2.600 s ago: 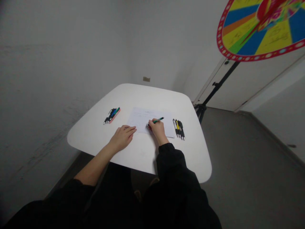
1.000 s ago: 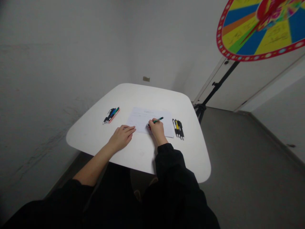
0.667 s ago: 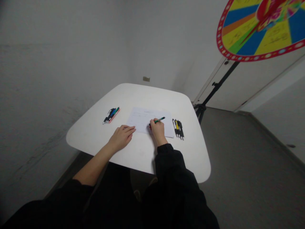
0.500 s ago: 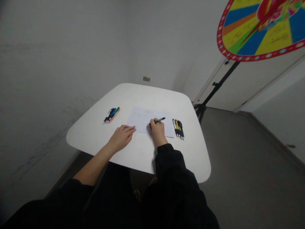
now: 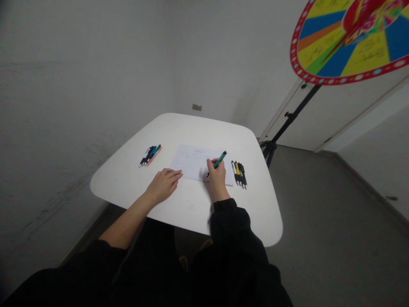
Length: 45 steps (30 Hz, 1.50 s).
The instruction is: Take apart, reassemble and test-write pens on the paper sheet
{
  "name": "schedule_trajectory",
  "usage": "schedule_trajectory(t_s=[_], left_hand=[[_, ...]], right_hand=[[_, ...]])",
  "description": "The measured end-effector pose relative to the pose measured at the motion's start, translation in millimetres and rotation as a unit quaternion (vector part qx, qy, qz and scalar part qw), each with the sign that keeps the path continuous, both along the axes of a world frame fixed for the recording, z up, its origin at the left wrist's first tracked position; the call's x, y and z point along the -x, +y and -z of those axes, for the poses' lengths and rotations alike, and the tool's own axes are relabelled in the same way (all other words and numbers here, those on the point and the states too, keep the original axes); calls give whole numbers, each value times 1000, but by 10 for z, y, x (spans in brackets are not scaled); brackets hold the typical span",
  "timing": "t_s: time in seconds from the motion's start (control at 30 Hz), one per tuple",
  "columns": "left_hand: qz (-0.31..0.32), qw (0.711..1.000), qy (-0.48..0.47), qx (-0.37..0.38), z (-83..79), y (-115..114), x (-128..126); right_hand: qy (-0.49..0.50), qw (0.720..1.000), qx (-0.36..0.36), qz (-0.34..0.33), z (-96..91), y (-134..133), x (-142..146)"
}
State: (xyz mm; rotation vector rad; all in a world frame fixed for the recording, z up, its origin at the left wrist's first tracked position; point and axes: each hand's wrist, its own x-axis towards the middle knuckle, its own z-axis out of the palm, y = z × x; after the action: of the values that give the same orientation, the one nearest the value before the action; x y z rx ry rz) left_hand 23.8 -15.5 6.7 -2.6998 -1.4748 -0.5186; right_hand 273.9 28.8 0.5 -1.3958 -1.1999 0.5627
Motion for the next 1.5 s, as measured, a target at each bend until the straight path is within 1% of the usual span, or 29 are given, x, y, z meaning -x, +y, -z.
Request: schedule_trajectory(t_s=[0.1, 0.23, 0.43, 0.97, 1.23, 1.5], left_hand=[[-4, 1000, -1, 0, 3, -4, -4], [-1, 1000, 3, -1, 8, -4, -1], [5, 1000, 4, 4, -10, -3, 3], [3, 1000, 7, 3, -5, 4, -4], [0, 1000, 6, 3, -7, -1, -10], [3, 1000, 7, -3, 27, 17, 1]], right_hand=[[78, 996, -37, -14, -55, -76, 24], [118, 991, -46, -46, -112, -143, 75], [110, 991, -22, -70, -113, -158, 88], [102, 991, -16, -91, -66, -145, 45], [114, 988, -23, -98, -64, -140, 45], [143, 981, -42, -121, -55, -139, 45]])
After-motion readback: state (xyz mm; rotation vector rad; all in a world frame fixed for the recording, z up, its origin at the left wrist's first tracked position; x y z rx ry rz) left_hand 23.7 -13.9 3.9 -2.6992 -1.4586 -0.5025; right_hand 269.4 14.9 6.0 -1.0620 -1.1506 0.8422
